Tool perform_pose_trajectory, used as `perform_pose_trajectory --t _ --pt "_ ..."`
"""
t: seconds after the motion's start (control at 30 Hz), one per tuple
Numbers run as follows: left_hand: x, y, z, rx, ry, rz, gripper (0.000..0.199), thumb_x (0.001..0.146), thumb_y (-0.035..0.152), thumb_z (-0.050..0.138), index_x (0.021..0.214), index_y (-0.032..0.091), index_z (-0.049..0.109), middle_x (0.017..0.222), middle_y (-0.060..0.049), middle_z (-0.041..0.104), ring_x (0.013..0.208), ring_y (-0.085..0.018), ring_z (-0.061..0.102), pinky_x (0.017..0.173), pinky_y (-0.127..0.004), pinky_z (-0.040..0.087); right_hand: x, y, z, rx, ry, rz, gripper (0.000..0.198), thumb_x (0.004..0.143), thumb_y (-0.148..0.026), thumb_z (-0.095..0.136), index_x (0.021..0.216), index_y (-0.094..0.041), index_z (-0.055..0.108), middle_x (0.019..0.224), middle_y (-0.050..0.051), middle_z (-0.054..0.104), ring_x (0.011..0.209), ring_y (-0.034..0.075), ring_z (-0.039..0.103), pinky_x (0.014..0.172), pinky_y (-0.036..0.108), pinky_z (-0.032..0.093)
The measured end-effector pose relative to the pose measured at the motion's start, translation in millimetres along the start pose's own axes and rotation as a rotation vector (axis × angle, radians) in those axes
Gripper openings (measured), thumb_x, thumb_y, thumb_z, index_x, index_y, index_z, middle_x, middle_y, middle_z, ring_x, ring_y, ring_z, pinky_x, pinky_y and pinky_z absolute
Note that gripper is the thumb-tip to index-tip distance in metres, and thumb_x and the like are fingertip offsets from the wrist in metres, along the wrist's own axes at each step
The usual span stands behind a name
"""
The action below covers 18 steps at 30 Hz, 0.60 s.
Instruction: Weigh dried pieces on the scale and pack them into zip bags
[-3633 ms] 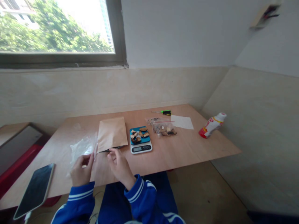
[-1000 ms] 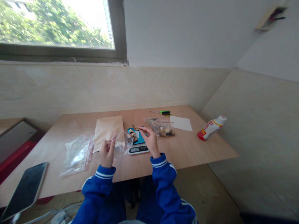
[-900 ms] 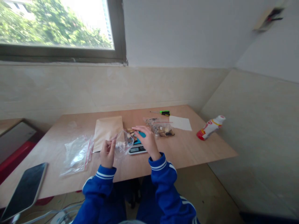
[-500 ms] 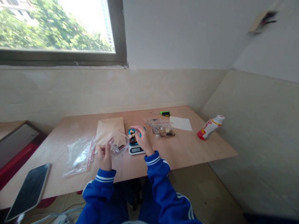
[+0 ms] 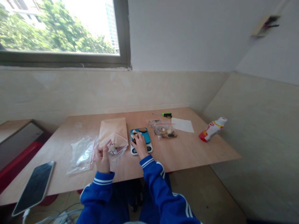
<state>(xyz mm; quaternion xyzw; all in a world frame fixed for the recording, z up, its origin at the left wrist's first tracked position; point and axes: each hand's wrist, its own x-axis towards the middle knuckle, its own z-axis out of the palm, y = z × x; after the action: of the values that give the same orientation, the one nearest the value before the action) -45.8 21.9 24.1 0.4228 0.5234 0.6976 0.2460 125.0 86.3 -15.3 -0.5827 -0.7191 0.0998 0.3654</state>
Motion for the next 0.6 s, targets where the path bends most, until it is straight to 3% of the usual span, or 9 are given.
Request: perform_pose_trajectory --t 0.2,0.33,0.43,0.6 --pt "-2 9 5 -0.002 0.02 -0.039 0.031 0.083 0.047 0.056 0.074 0.019 0.05 0.095 -0.011 0.072 0.095 -0.024 0.068 0.079 -0.036 0.053 0 15 -12 0.065 0.112 0.052 0.018 0.082 -0.023 0.062 0.096 -0.018 0.071 0.095 0.012 0.063 0.096 0.027 0.055 0.089 0.044 0.047" --pt "-6 6 8 0.0 -0.032 -0.049 0.029 0.084 0.047 0.055 0.075 0.019 0.05 0.095 -0.01 0.072 0.097 -0.023 0.067 0.081 -0.035 0.052 3 4 -33 0.153 0.202 0.059 0.022 0.087 -0.031 0.057 0.101 -0.018 0.067 0.101 0.01 0.065 0.097 0.023 0.059 0.09 0.039 0.047" --pt "-9 2 10 -0.015 -0.074 -0.062 0.027 0.086 0.044 0.054 0.075 0.02 0.048 0.103 -0.012 0.071 0.103 -0.023 0.066 0.085 -0.036 0.05 6 -25 -55 0.309 0.265 0.046 0.029 0.09 -0.037 0.053 0.111 -0.019 0.061 0.109 0.01 0.064 0.102 0.02 0.059 0.09 0.035 0.048" --pt "-11 2 12 0.013 -0.096 -0.035 0.026 0.088 0.044 0.051 0.079 0.019 0.05 0.101 -0.013 0.071 0.099 -0.023 0.067 0.083 -0.036 0.052 9 -69 -75 0.427 0.048 -0.166 0.041 0.082 -0.042 0.065 0.119 -0.025 0.058 0.124 0.008 0.058 0.118 0.022 0.051 0.102 0.038 0.04"
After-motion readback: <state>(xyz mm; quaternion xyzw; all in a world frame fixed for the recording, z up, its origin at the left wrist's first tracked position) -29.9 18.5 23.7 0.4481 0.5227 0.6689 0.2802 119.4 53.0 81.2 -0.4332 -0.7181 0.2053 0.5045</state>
